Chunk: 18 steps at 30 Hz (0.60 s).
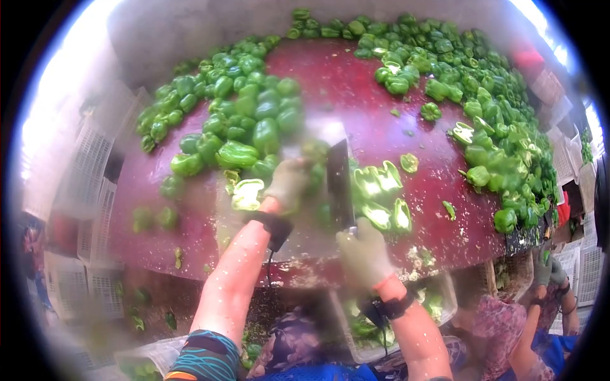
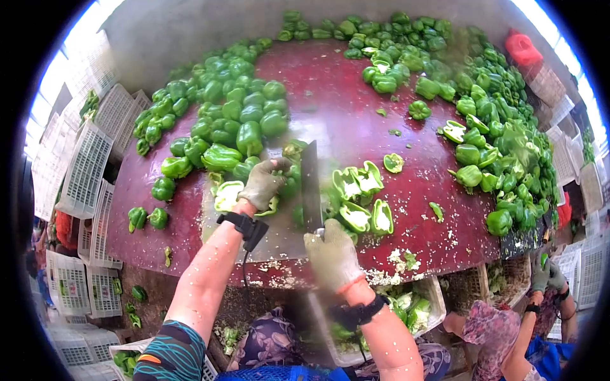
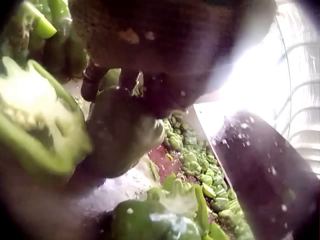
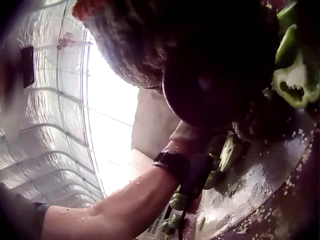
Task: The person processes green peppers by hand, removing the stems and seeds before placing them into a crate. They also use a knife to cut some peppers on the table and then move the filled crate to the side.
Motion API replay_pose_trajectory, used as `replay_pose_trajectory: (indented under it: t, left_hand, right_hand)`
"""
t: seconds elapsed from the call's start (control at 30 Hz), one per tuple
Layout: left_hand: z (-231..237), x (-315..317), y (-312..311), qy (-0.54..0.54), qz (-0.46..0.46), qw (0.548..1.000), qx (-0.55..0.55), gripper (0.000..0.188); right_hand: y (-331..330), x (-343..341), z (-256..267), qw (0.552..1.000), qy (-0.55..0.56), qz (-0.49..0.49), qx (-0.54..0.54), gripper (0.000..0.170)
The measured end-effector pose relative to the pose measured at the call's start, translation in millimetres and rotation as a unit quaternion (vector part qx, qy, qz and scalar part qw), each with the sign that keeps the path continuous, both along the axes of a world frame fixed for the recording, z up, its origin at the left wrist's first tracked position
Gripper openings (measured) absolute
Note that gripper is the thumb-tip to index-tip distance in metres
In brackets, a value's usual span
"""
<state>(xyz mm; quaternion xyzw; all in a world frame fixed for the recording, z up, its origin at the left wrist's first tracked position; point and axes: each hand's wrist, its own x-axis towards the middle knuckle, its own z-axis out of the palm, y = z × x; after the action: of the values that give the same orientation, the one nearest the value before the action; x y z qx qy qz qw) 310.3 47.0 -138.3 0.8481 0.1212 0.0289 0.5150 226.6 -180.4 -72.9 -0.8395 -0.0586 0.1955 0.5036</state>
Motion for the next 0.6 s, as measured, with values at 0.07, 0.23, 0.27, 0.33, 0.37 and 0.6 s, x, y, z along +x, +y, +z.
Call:
replay_pose_trajectory:
  t: [0.07, 0.23, 0.27, 0.33, 0.37, 0.6]
  left_hand:
    - [-13, -3, -1, -0.027, 0.056, 0.998, -0.033, 0.043]
    - [20, -24, -16, -0.034, 0.103, 0.987, 0.120, 0.045]
    - [10, -23, -12, -0.025, 0.101, 0.984, 0.144, 0.045]
    - [-8, -24, -9, -0.041, 0.126, 0.982, 0.135, 0.044]
    - [-5, -25, -13, -0.035, 0.140, 0.984, 0.108, 0.044]
    - [0, -45, -16, -0.102, 0.104, 0.983, 0.116, 0.030]
  right_hand:
    - [10, 4, -4, 0.999, -0.045, 0.002, -0.008, 0.029]
    - [34, 6, 25, 0.997, -0.073, -0.024, -0.005, 0.027]
    - [39, 15, 14, 0.977, -0.117, 0.112, -0.135, 0.027]
    - [55, 37, 1, 0.829, -0.190, 0.368, -0.376, 0.027]
    - [59, 32, 16, 0.938, -0.024, 0.199, -0.281, 0.028]
    - [65, 46, -90, 0.946, -0.043, 0.202, -0.250, 0.030]
